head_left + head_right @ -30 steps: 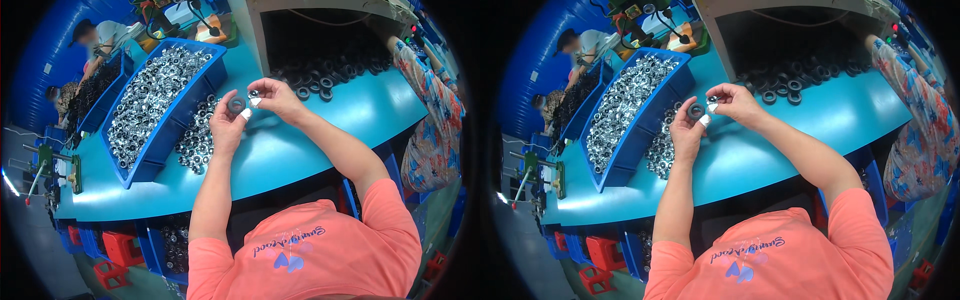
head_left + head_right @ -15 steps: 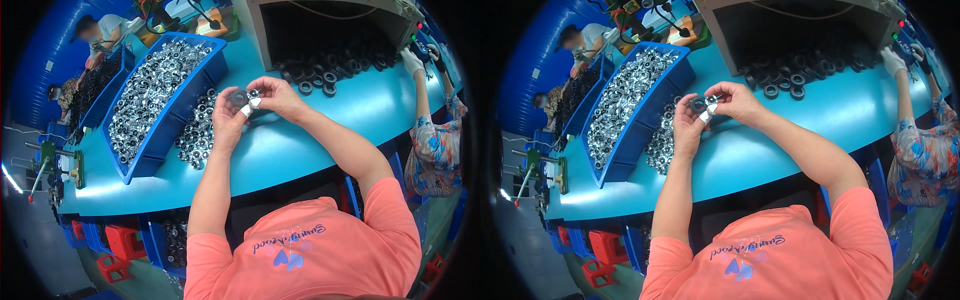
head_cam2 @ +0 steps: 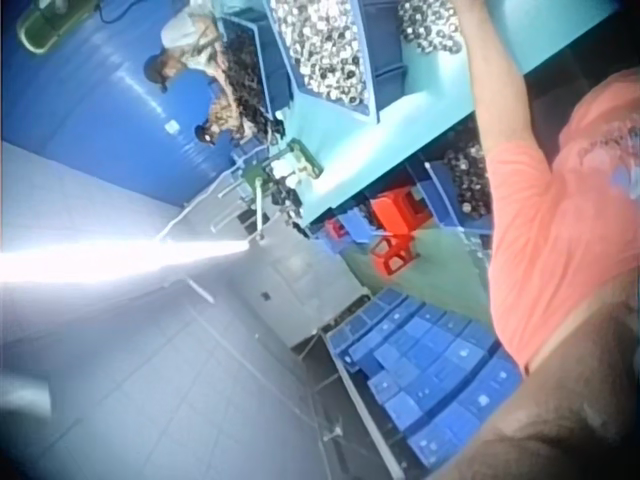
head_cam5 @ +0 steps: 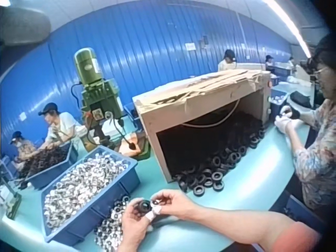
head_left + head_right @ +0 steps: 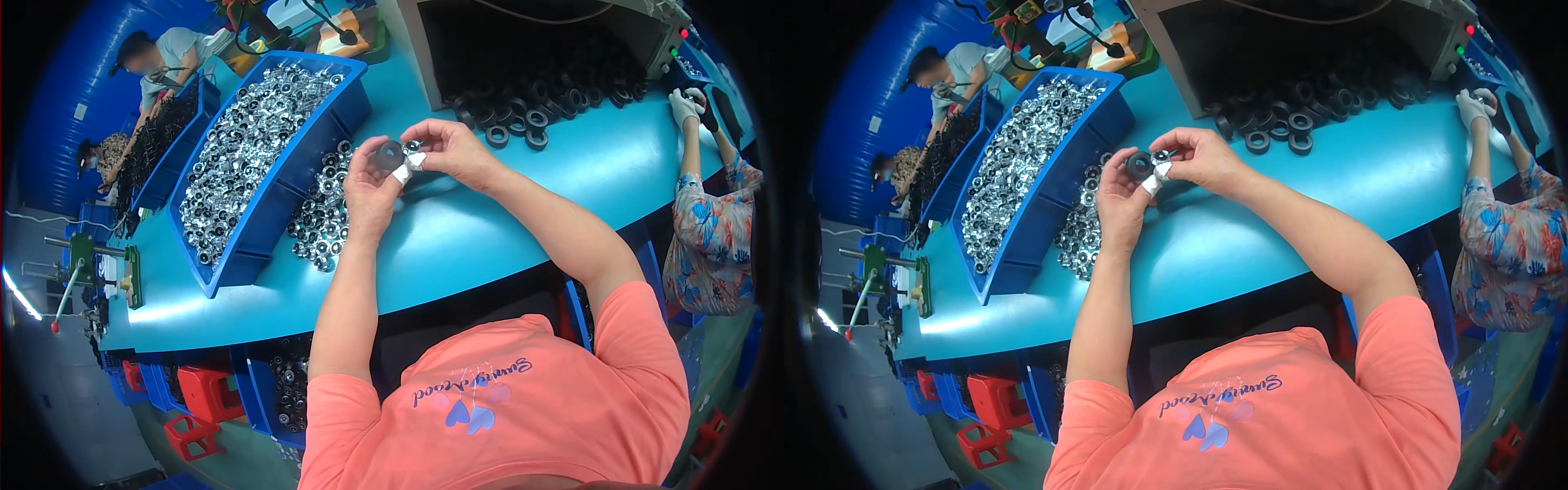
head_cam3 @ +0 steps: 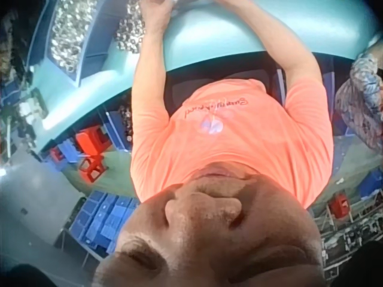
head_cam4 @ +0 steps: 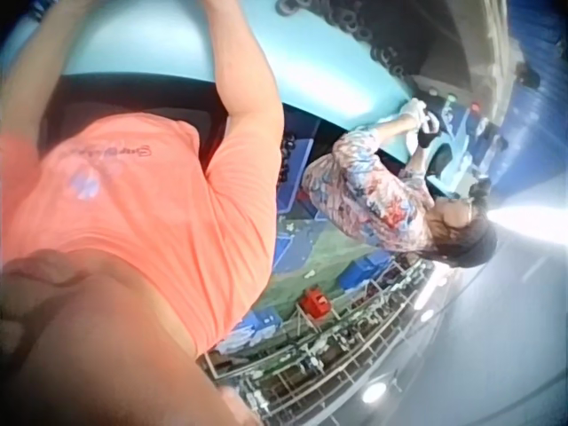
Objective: The recorder is assembling small metal parts into black rubber rings at a factory workbench.
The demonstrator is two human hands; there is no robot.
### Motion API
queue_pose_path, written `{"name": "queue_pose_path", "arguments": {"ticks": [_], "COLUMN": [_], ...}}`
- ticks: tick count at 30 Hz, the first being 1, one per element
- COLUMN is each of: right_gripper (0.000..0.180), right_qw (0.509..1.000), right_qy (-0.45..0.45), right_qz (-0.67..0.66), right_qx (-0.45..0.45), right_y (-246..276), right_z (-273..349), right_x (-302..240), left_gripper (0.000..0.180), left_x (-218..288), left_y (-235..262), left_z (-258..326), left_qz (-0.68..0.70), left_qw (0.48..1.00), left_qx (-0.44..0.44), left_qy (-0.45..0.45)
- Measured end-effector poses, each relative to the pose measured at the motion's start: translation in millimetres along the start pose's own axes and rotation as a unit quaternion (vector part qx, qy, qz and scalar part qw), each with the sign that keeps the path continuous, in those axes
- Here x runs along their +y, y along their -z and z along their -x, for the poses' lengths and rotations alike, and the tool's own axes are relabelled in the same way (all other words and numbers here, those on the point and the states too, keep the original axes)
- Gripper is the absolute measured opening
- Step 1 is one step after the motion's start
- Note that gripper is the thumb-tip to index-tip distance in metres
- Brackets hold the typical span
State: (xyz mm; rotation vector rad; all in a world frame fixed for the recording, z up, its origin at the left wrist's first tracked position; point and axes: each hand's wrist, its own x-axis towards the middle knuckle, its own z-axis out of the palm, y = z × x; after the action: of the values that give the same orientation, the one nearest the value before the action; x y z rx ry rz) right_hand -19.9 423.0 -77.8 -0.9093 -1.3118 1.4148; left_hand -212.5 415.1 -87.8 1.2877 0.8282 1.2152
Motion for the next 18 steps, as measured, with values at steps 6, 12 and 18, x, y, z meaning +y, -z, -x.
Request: {"name": "queue_pose_path", "arguments": {"ticks": [6,12,18], "right_gripper": [0.038,0.036,0.033], "right_qw": [0.999,0.998,0.998], "right_qy": [-0.032,-0.046,-0.041], "right_qz": [0.008,0.038,0.043], "right_qx": [-0.006,0.006,0.018], "right_y": [1,-1,0], "right_z": [1,2,3], "right_x": [-5,-4,-5], "left_gripper": [0.052,0.05,0.05], "left_x": [-3,-3,9], "left_y": [-3,1,0], "left_z": [-1,-1,0], "left_qz": [-0.012,-0.028,-0.275], "left_qw": [0.998,0.997,0.956], "left_qx": [0.012,0.039,0.063], "left_qy": [-0.055,-0.057,-0.077]}}
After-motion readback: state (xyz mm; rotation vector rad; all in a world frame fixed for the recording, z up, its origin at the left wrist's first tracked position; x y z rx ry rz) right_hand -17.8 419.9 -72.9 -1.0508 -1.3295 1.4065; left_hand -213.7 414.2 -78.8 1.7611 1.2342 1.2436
